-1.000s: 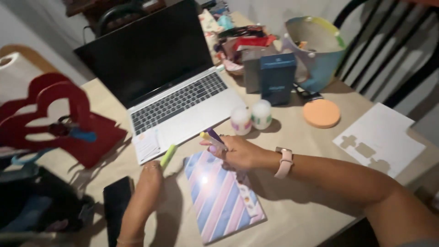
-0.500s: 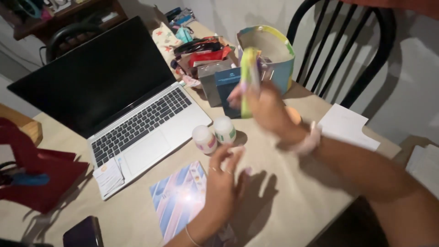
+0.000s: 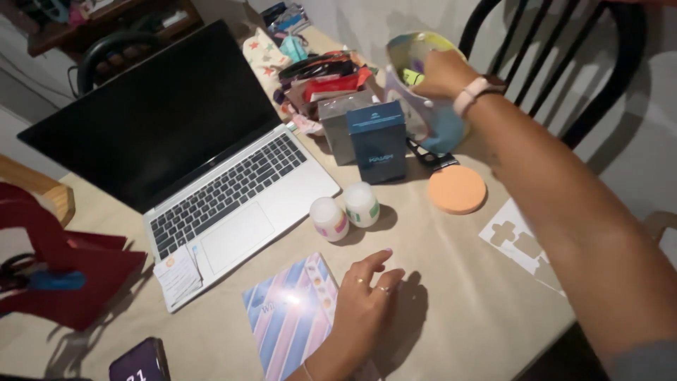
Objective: The person writes in a notebook with a pen, then closes the notebook and places a small card inside it. They then pick up a blue box and two small bottles, open a white cabinet, and place the items inside before closing the cabinet.
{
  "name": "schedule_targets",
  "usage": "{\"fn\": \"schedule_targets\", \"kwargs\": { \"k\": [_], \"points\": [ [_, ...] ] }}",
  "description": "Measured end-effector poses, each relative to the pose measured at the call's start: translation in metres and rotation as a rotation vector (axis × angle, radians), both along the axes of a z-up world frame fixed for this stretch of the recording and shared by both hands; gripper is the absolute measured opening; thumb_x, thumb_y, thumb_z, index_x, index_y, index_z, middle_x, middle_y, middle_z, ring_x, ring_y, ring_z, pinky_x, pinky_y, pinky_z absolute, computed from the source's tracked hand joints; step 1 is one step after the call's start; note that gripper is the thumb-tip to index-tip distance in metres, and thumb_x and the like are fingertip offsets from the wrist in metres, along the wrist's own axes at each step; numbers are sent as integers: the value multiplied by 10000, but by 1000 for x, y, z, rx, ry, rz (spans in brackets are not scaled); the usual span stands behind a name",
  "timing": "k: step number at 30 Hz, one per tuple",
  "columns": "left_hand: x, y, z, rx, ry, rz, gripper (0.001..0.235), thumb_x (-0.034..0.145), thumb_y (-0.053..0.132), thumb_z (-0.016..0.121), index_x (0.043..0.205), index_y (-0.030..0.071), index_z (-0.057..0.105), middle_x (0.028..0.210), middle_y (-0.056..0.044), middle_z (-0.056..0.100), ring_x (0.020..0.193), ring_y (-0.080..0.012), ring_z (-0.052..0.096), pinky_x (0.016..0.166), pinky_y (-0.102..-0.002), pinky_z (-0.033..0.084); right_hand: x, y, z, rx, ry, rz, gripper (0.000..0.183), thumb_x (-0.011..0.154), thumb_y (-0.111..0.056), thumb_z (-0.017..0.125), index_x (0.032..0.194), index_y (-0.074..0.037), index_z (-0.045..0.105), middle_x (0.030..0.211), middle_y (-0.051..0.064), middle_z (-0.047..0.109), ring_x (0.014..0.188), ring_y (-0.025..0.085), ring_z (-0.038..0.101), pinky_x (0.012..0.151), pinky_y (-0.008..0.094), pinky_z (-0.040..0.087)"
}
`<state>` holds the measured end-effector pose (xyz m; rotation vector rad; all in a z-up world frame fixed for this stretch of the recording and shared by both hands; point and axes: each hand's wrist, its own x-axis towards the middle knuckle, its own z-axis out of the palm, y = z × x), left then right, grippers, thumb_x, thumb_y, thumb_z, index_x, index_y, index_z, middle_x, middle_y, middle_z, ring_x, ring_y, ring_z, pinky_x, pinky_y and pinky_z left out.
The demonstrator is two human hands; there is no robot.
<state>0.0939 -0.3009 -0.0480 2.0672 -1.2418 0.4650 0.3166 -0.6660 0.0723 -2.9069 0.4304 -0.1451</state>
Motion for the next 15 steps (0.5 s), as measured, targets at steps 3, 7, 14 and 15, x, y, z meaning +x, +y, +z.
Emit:
{"fn": "schedule_targets", "kwargs": {
  "k": [3,7,14,15],
  "points": [
    [-3,-1,10,-21,8,-37,173,949,60,695,1107,88,630,1302,-181,601,956,-347,599,797,-485,501,8,-18,-9,-144,117,87,535,869,-406,594,1080,56,763,1035,295,751,967,476,705,766,490,533],
    [-7,-4,10,-9,13,-39,109,973,60,659,1060,76,596,1230,-178,623,921,-375,588,720,-487,468,-6,-16,0,-99,147,144,366,944,-251,550,1092,-11,783,1118,309,733,1075,487,689,872,497,533],
    [-8,-7,-3,12,-58,-67,63,943,72,715,973,84,661,1076,-128,647,798,-345,587,650,-467,453,9,-50,-25,-252,-169,145,280,815,-319,688,1004,-202,859,934,119,796,950,358,750,808,428,565],
    [-8,-7,-4,46,-54,-91,75,930,32,694,982,83,676,1065,-122,648,780,-336,577,651,-458,447,15,-57,-30,-343,-338,138,272,821,-296,640,967,-218,856,873,135,792,892,376,756,785,442,573]
  ]
}}
